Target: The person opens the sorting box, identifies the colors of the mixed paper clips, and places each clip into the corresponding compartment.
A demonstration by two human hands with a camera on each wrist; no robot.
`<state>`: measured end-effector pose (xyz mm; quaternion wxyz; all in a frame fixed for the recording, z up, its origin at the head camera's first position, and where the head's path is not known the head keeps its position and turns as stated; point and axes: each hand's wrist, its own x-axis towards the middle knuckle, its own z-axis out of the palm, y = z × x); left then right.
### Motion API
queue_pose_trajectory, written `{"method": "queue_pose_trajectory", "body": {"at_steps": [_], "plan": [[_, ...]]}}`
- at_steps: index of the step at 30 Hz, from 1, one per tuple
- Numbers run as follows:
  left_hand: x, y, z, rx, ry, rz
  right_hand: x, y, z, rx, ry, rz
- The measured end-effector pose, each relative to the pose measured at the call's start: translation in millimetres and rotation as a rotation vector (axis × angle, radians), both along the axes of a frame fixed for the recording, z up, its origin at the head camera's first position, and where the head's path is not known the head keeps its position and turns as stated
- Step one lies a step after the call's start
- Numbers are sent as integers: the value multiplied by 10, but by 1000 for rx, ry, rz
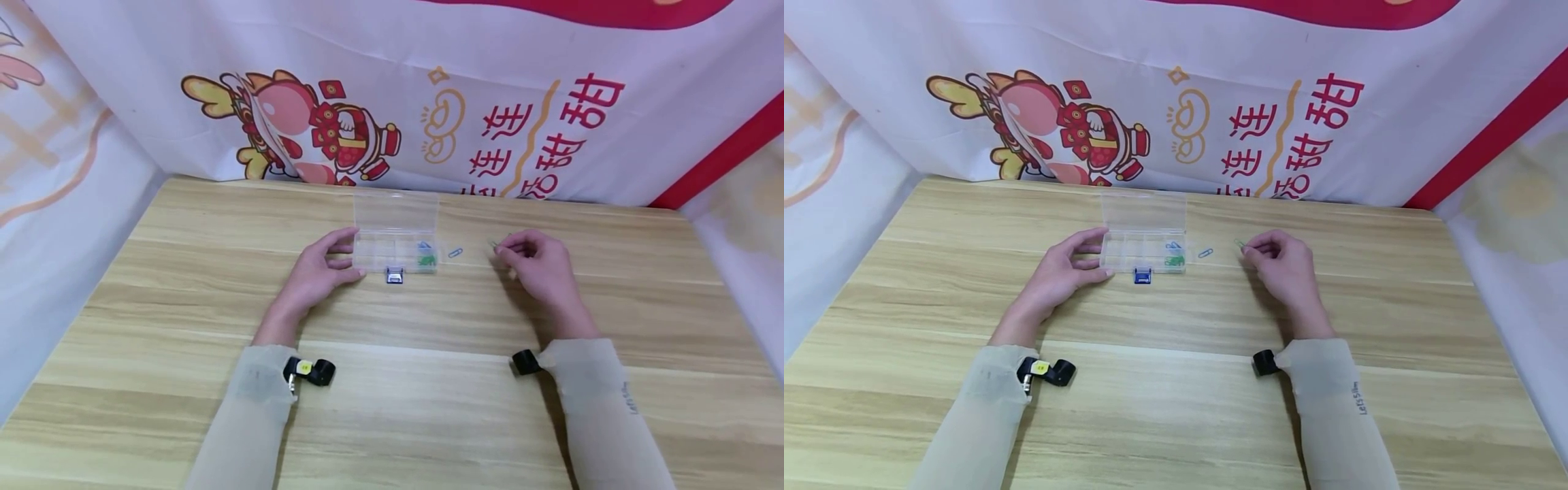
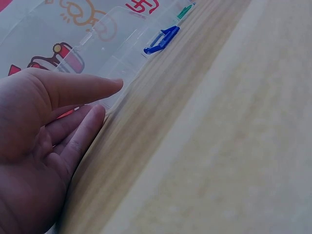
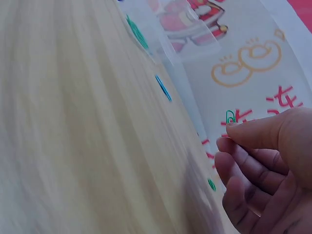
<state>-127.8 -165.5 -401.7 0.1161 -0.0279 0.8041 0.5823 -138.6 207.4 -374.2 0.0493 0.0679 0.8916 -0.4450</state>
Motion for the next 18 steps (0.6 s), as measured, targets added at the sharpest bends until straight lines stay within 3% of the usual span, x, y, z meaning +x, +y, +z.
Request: {"method": "queue_pose_trajectory", "body": {"at_steps": [18], "plan": [[8,8,24,10,-3,3,3,-510,-36,-54,34,168]]}}
